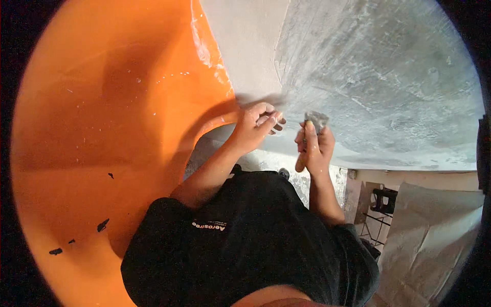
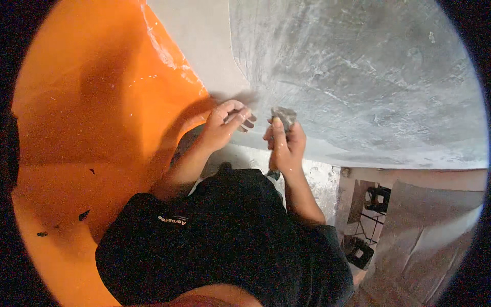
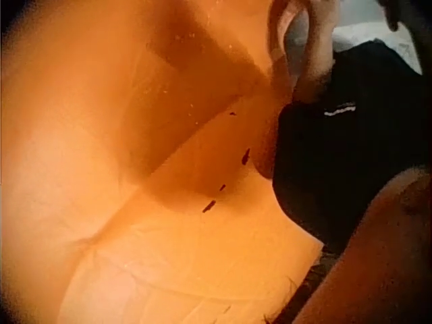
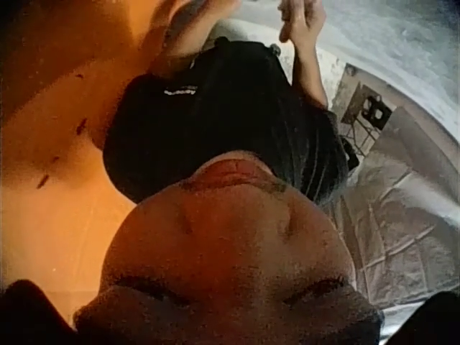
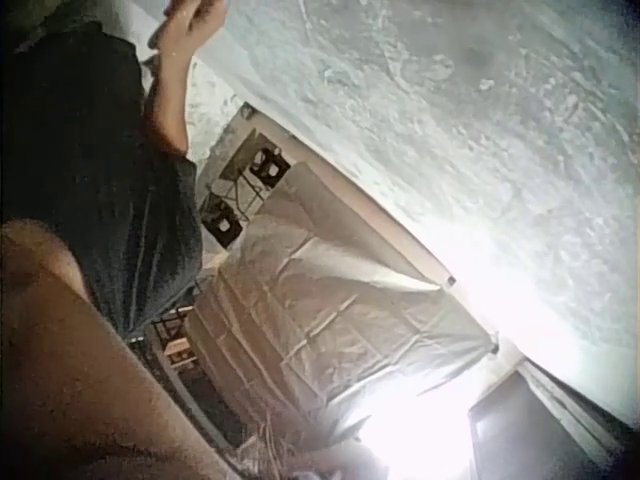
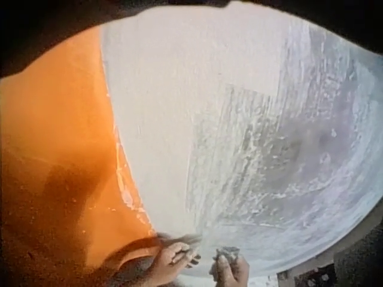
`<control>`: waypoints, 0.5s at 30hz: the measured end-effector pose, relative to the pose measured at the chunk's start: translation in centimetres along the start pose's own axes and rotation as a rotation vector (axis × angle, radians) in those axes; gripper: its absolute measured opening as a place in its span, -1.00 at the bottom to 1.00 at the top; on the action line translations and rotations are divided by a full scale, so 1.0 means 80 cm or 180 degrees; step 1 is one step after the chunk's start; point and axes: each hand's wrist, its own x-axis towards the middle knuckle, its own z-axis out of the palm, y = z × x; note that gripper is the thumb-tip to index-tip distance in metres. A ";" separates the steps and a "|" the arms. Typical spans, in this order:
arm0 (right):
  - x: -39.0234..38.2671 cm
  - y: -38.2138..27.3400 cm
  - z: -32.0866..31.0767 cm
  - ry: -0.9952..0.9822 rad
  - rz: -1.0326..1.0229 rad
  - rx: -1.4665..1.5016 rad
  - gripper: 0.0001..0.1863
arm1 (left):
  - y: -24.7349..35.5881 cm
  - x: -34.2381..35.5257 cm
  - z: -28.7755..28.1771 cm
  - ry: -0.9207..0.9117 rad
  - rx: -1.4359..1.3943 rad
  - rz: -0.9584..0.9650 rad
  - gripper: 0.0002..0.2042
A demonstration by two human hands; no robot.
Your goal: Scraping and smoothing a wall surface with a putty knife to prepare it for painting.
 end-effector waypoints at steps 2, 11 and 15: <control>0.000 0.009 -0.023 0.0079 -0.0033 -0.0129 -0.82 | 0.010 -0.001 -0.004 -0.0186 0.1462 0.0389 -0.84; -0.002 0.032 -0.062 -0.0587 -0.0359 -0.1318 -0.86 | 0.061 -0.006 -0.008 -0.0616 0.2439 0.0827 -0.81; 0.010 0.031 -0.057 -0.0672 -0.0159 -0.1092 -0.85 | 0.081 0.036 -0.008 0.1283 0.2645 0.3425 -0.53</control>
